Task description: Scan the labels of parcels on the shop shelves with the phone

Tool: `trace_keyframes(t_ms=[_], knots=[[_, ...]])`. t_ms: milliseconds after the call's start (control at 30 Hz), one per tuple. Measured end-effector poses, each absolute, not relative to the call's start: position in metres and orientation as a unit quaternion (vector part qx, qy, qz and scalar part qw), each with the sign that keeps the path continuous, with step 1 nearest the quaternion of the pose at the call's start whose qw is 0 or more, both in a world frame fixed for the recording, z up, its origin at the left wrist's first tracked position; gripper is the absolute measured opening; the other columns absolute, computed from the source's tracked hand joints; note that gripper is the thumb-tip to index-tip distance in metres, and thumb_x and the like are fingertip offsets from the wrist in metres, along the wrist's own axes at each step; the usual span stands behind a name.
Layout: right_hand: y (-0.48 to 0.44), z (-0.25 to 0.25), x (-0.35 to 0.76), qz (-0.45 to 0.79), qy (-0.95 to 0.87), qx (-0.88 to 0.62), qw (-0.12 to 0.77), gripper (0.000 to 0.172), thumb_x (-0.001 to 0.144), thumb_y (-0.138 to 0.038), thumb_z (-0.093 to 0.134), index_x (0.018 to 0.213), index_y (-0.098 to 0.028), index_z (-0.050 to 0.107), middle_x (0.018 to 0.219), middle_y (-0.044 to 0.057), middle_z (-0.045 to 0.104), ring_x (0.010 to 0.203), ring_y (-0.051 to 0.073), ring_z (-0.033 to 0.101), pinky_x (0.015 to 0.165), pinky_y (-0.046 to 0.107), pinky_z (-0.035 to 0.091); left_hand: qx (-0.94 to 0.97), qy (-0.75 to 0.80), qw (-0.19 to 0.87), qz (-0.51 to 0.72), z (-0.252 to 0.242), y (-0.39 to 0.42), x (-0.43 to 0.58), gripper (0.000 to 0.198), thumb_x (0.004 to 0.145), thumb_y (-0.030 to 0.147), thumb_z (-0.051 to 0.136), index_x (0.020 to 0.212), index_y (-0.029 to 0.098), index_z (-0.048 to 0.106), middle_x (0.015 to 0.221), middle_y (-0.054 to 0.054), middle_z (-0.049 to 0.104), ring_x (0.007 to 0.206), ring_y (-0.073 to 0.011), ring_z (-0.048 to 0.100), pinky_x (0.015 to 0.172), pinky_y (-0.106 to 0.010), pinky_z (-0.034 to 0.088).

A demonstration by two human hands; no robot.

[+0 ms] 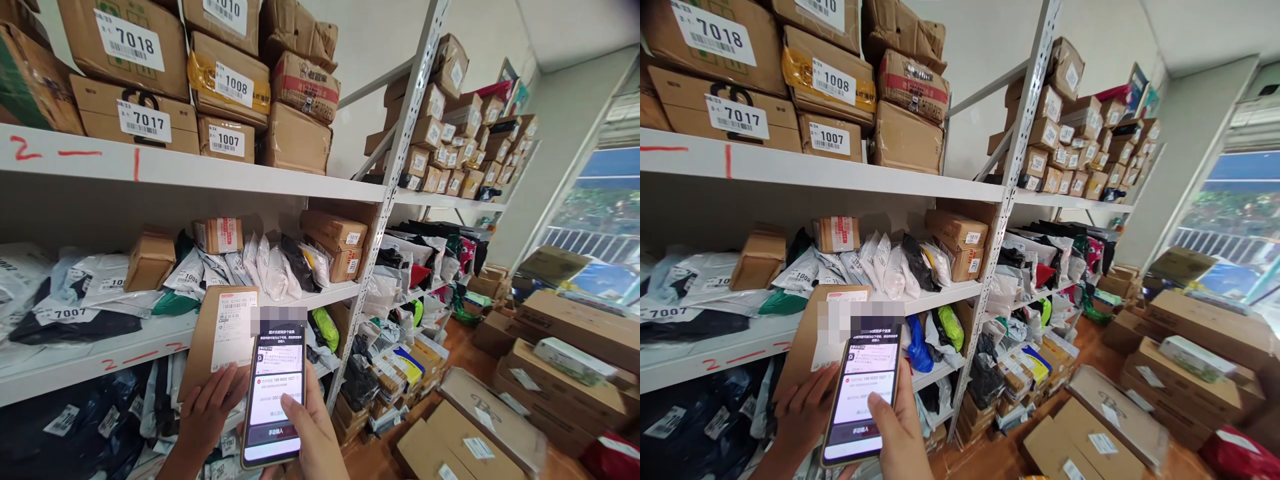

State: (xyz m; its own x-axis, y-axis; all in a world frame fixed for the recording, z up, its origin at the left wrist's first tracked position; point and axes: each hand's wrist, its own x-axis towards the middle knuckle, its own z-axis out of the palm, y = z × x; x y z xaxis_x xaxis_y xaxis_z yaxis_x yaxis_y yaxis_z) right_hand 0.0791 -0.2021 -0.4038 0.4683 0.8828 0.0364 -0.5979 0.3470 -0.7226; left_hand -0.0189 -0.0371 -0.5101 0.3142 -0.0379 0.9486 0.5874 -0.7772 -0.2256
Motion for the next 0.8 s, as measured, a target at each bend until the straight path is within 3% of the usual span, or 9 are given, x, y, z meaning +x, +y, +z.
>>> trace_keyframes(t_ms=[133, 233, 467, 600, 800], knots=[[-0.2, -0.405, 0.078, 0.471, -0.195, -0.331, 0.794, 0.089, 0.066, -0.037, 0.079, 0.138, -0.02, 0.03, 0.114, 0.01, 0.069, 0.089, 0.028, 0.07, 0.066, 0.037, 0.059, -0.751, -0.166, 0.29, -0.57, -0.508, -0.037, -0.017, 0.026, 0.09, 0.018, 0.049, 0.097, 0.032, 0.069, 0.096, 0.0, 0.069, 0.109, -0.0086, 0.05, 0.114, -0.027, 0.011], [-0.199, -0.407, 0.079, 0.458, -0.194, -0.332, 0.801, 0.088, 0.065, -0.037, 0.079, 0.138, -0.02, 0.032, 0.115, 0.01, 0.068, 0.095, 0.028, 0.069, 0.071, 0.037, 0.059, -0.747, -0.162, 0.283, -0.58, -0.505, -0.038, -0.015, 0.025, 0.092, 0.02, 0.047, 0.095, 0.031, 0.069, 0.094, -0.001, 0.069, 0.128, -0.0063, 0.038, 0.115, -0.027, 0.01], [-0.201, -0.409, 0.083, 0.48, -0.182, -0.365, 0.777, 0.106, 0.064, -0.041, 0.079, 0.145, -0.025, 0.013, 0.106, 0.01, 0.071, 0.065, 0.026, 0.071, 0.037, 0.027, 0.051, -0.748, -0.176, 0.288, -0.572, -0.501, -0.043, -0.013, 0.028, 0.092, 0.019, 0.045, 0.095, 0.033, 0.069, 0.093, 0.0, 0.069, 0.135, -0.0041, 0.03, 0.116, -0.027, 0.008], [-0.202, -0.397, 0.082, 0.481, -0.141, -0.362, 0.786, 0.124, 0.055, -0.041, 0.085, 0.146, -0.026, 0.001, 0.1, 0.008, 0.073, 0.066, 0.026, 0.071, 0.037, 0.028, 0.052, -0.748, -0.172, 0.297, -0.568, -0.495, -0.044, -0.014, 0.03, 0.091, 0.017, 0.045, 0.094, 0.034, 0.069, 0.095, 0.0, 0.068, 0.133, -0.0052, 0.031, 0.116, -0.027, 0.008], [-0.202, -0.386, 0.079, 0.478, -0.143, -0.369, 0.784, 0.13, 0.052, -0.043, 0.086, 0.144, -0.022, -0.003, 0.1, 0.011, 0.073, 0.057, 0.026, 0.07, 0.027, 0.023, 0.042, -0.751, -0.169, 0.3, -0.564, -0.496, -0.044, -0.015, 0.03, 0.093, 0.02, 0.043, 0.093, 0.033, 0.069, 0.098, 0.0, 0.065, 0.137, -0.0064, 0.027, 0.116, -0.028, 0.008]])
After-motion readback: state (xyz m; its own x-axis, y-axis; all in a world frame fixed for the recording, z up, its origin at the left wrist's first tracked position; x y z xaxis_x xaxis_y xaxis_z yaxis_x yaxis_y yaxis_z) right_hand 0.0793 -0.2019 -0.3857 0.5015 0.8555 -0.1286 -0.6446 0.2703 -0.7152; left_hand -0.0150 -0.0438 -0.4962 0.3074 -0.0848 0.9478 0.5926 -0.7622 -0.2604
